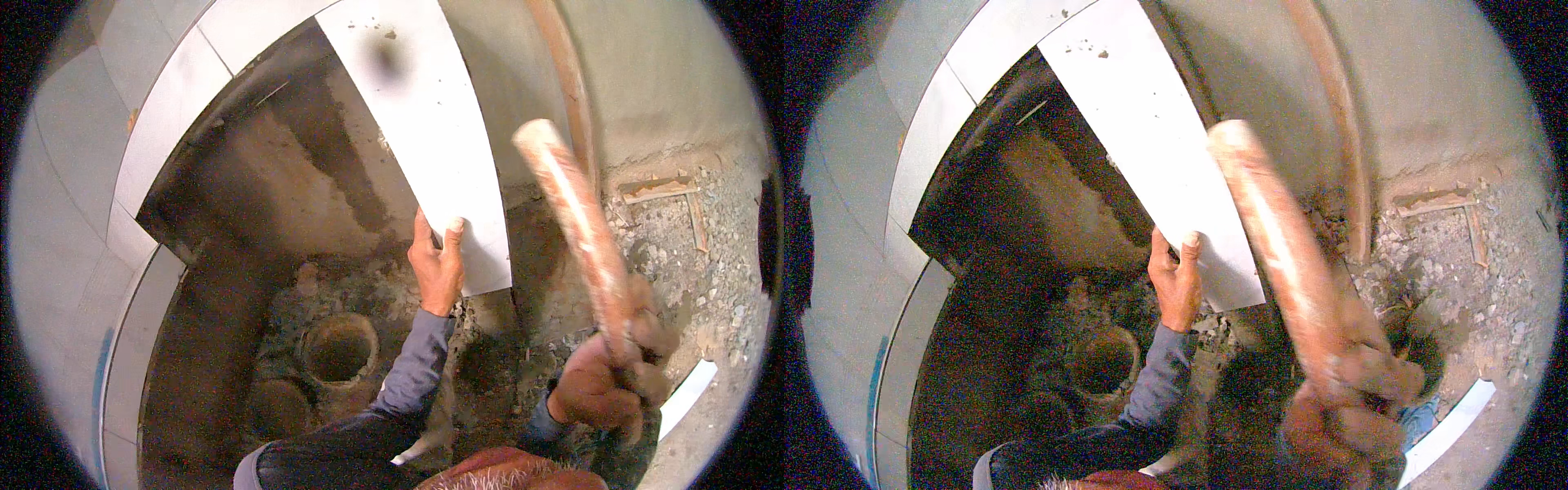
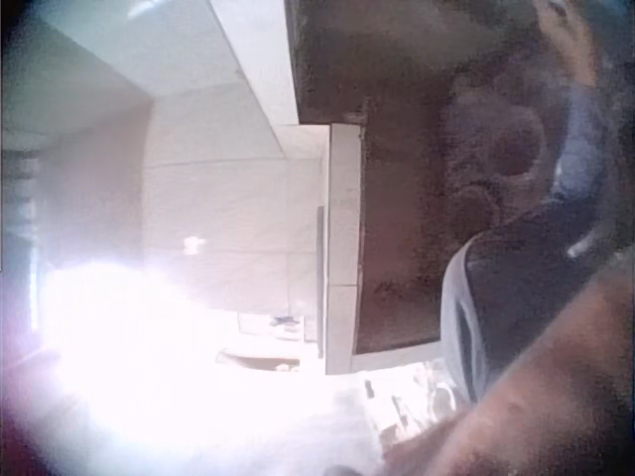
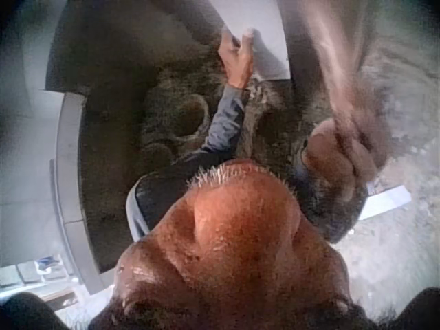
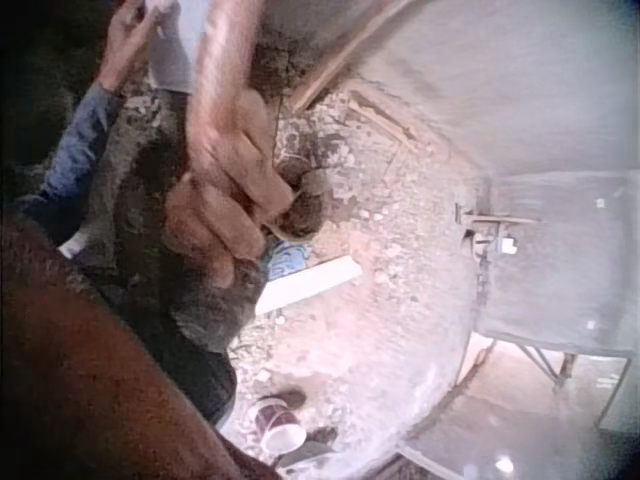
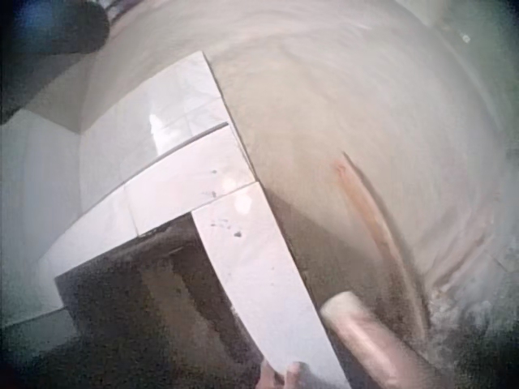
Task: The person applies mortar to a tile using a trowel, presses the tile against a wall, and then uses a rubber mallet to tap it into place and align it with existing tiles.
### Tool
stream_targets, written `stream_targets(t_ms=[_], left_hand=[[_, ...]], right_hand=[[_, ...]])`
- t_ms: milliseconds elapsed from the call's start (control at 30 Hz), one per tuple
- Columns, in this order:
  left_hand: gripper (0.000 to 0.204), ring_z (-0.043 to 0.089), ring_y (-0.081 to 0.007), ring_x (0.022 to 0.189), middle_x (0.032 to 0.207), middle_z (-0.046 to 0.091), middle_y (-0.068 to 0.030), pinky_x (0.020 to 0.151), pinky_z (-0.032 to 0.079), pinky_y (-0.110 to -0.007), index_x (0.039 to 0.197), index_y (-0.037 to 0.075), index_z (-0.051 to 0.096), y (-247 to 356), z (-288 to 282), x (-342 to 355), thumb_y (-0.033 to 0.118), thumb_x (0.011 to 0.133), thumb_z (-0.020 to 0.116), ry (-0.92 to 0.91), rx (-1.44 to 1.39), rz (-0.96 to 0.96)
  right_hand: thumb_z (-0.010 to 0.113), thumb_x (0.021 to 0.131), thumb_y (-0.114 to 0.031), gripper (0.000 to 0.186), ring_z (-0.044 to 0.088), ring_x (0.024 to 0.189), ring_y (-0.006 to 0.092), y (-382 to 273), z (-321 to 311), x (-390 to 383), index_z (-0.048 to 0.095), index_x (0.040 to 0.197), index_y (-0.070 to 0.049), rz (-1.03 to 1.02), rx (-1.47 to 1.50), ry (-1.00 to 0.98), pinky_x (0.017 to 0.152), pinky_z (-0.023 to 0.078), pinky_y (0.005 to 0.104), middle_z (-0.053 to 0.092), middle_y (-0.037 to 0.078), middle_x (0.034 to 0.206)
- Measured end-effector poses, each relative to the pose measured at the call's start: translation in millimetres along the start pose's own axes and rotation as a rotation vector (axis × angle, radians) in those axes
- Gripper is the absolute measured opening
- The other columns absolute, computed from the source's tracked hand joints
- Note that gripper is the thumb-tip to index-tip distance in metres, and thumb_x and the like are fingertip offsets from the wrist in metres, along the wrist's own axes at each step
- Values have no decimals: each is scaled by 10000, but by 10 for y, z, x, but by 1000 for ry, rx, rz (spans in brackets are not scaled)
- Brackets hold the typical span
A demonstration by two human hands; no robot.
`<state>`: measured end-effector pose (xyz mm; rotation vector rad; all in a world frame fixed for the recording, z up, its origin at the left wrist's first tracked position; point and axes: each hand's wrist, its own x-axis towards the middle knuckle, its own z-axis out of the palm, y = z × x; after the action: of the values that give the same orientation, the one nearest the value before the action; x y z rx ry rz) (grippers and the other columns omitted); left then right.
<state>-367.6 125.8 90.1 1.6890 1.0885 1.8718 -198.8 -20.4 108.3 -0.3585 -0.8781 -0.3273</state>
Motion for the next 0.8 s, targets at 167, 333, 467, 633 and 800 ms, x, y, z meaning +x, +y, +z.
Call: stream_targets(t_ms=[167, 333, 467, 633, 800], left_hand=[[586, 600, -230, 1171, 1281, 641, -183, 987, 470, -371, 1440, -19, 466, 26, -38, 9, 293, 979, 650, 7, 9, 26], [589, 613, -227, 1148, 1264, 652, -181, 986, 472, -375, 1442, -21, 463, 49, -9, 7, 304, 983, 641, -19, 19, 18], [571, 618, -223, 1145, 1256, 658, -180, 985, 473, -372, 1431, -27, 472, 93, -14, 5, 283, 982, 641, -42, 40, -8], [551, 621, -201, 1122, 1242, 664, -167, 966, 482, -361, 1420, -32, 484, 38, -65, -16, 255, 980, 647, -9, 2, 28], [556, 611, -188, 1119, 1240, 662, -163, 964, 480, -345, 1424, -30, 484, 59, 34, -1, 246, 973, 657, 3, -25, -2]], right_hand=[[496, 993, -164, 205, 650, 980, 403, 403, 548, 118, 493, 1139, -20, -228, 176, -413, 836, 591, 489, 594, 223, 1093], [484, 1007, -228, 253, 626, 1064, 436, 287, 677, 227, 502, 1135, -10, -249, 288, -343, 972, 547, 574, 577, 282, 1177], [490, 978, -213, 239, 634, 1026, 404, 302, 636, 215, 530, 1111, -18, -121, 121, -439, 957, 541, 524, 607, 282, 1166], [488, 948, -210, 242, 636, 1032, 378, 287, 620, 222, 564, 1079, -21, -41, 61, -392, 927, 532, 477, 643, 265, 1152], [483, 948, -206, 244, 637, 996, 357, 259, 662, 50, 576, 1047, -4, -253, 238, -200, 896, 542, 465, 636, 223, 1098]])
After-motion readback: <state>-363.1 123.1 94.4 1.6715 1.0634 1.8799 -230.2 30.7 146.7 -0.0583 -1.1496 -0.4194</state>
